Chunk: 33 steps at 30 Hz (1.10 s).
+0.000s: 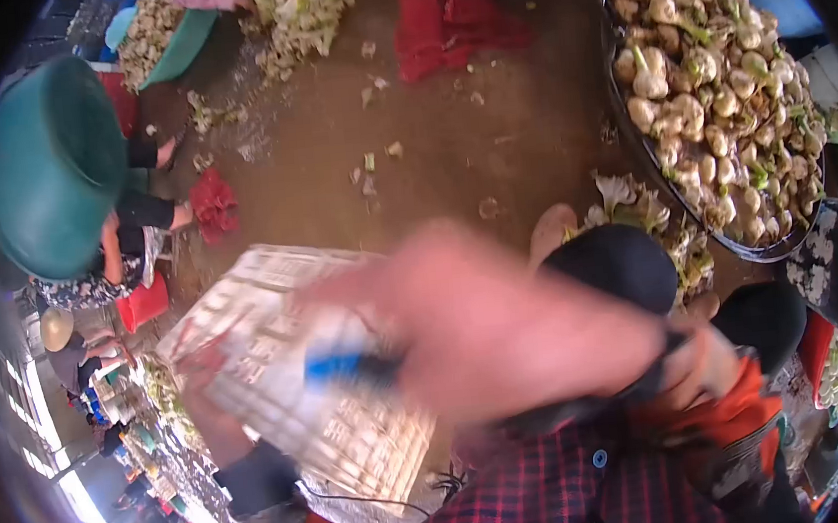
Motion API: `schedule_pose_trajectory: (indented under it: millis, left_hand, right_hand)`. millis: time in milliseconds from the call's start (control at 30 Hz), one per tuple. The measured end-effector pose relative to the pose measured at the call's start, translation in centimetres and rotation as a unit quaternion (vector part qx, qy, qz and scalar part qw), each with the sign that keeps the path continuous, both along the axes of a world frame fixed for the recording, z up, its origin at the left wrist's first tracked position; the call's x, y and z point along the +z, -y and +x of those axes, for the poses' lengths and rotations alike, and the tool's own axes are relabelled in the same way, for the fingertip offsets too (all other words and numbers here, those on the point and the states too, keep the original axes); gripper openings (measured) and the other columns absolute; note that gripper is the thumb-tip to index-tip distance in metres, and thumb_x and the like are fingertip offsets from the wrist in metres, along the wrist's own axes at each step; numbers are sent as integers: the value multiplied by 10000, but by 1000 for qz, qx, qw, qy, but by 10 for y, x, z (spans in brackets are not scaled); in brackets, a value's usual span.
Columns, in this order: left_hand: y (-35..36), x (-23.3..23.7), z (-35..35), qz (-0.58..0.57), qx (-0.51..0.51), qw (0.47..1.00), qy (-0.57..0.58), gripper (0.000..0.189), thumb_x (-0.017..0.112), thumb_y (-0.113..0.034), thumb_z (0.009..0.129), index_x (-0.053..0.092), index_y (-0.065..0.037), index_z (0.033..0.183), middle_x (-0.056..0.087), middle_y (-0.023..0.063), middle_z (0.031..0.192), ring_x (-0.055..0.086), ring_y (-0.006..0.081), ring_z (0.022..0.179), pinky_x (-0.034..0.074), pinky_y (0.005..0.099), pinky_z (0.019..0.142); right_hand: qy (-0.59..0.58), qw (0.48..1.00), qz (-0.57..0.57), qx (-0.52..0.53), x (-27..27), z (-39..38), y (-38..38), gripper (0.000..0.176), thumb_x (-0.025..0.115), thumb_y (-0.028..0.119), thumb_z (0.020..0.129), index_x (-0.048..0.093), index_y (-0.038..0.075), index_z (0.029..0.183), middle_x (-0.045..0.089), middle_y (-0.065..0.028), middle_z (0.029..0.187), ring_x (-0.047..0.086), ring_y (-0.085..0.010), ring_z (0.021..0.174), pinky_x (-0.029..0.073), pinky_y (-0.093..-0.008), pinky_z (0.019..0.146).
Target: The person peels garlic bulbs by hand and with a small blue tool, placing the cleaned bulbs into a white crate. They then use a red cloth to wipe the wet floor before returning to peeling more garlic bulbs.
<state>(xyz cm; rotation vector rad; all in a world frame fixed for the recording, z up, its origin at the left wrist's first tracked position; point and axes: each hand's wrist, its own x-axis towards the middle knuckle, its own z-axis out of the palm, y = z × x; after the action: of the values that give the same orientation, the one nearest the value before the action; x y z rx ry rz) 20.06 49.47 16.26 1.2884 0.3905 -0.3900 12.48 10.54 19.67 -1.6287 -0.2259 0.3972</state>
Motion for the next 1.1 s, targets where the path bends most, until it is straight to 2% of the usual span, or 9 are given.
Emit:
schedule_pose_trajectory:
  millis: [167, 233, 567, 600, 700, 833, 867, 1033, 1100]
  left_hand:
    - [-74, 29, -2, 52, 61, 994, 69, 567, 498, -139, 666, 447, 78, 1188, 471, 272, 1230, 493, 367, 1122, 412, 467, 964]
    - [-78, 28, -1, 58, 93, 991, 81, 548, 484, -135, 688, 450, 88, 1187, 502, 268, 1187, 513, 364, 1092, 412, 474, 961]
    - [-150, 6, 4, 223, 88, 954, 179, 408, 460, -139, 789, 531, 85, 1123, 606, 142, 1026, 600, 239, 910, 487, 354, 834]
    - [-144, -6, -3, 476, 11, 829, 295, 314, 479, -46, 791, 561, 68, 1071, 600, 143, 994, 595, 185, 873, 495, 298, 794]
    - [-105, 16, -1, 175, 165, 958, 156, 294, 463, -33, 800, 576, 76, 1049, 607, 142, 969, 601, 195, 845, 503, 289, 774]
    - [-170, 30, -10, 205, 146, 953, 167, 350, 371, -231, 915, 588, 24, 1018, 636, 105, 908, 621, 196, 845, 501, 380, 803]
    - [-148, 34, -3, 183, 254, 941, 132, 310, 404, -276, 924, 588, -29, 885, 628, 72, 807, 614, 172, 754, 521, 337, 702]
    - [-278, -32, 62, 426, 82, 862, 263, 177, 559, -52, 783, 569, -39, 959, 584, 40, 817, 557, 114, 704, 459, 206, 609]
    - [-325, -29, 61, 460, 131, 840, 257, 161, 574, -55, 775, 579, -43, 935, 582, 35, 805, 557, 111, 696, 454, 196, 596]
  right_hand:
    - [129, 917, 202, -320, -84, 3, 161, 280, 511, 119, 834, 588, 6, 1078, 650, -75, 960, 612, -139, 866, 481, -261, 765]
    - [-49, 880, 6, -472, -103, -6, 182, 274, 488, 143, 868, 580, 11, 1091, 648, -61, 961, 611, -120, 837, 479, -246, 721]
    - [-132, 918, -79, -366, -175, -62, 170, 225, 485, 103, 817, 625, 47, 984, 611, 9, 825, 538, -68, 709, 429, -215, 599]
    - [-103, 931, -86, -340, -159, -59, 159, 231, 491, 119, 816, 627, 47, 988, 609, 14, 824, 539, -68, 718, 431, -220, 607]
    - [16, 958, -15, -286, -119, -61, 155, 301, 472, 145, 801, 609, 35, 1046, 615, 14, 882, 555, -72, 804, 444, -230, 662]
    - [-73, 932, -56, -350, -143, -46, 183, 280, 509, 168, 828, 605, 54, 1066, 625, -10, 942, 569, -81, 859, 452, -250, 701]
    - [-87, 933, -80, -340, -153, -33, 174, 262, 500, 139, 825, 615, 62, 1047, 628, -10, 935, 568, -84, 854, 451, -250, 699]
    - [-49, 981, -80, -170, -155, 16, 135, 256, 483, 42, 797, 626, 47, 1008, 619, 8, 883, 555, -79, 808, 427, -203, 665]
    - [-128, 957, -44, -257, -140, 12, 133, 234, 483, 33, 792, 631, 30, 973, 613, 5, 875, 545, -74, 781, 426, -205, 660]
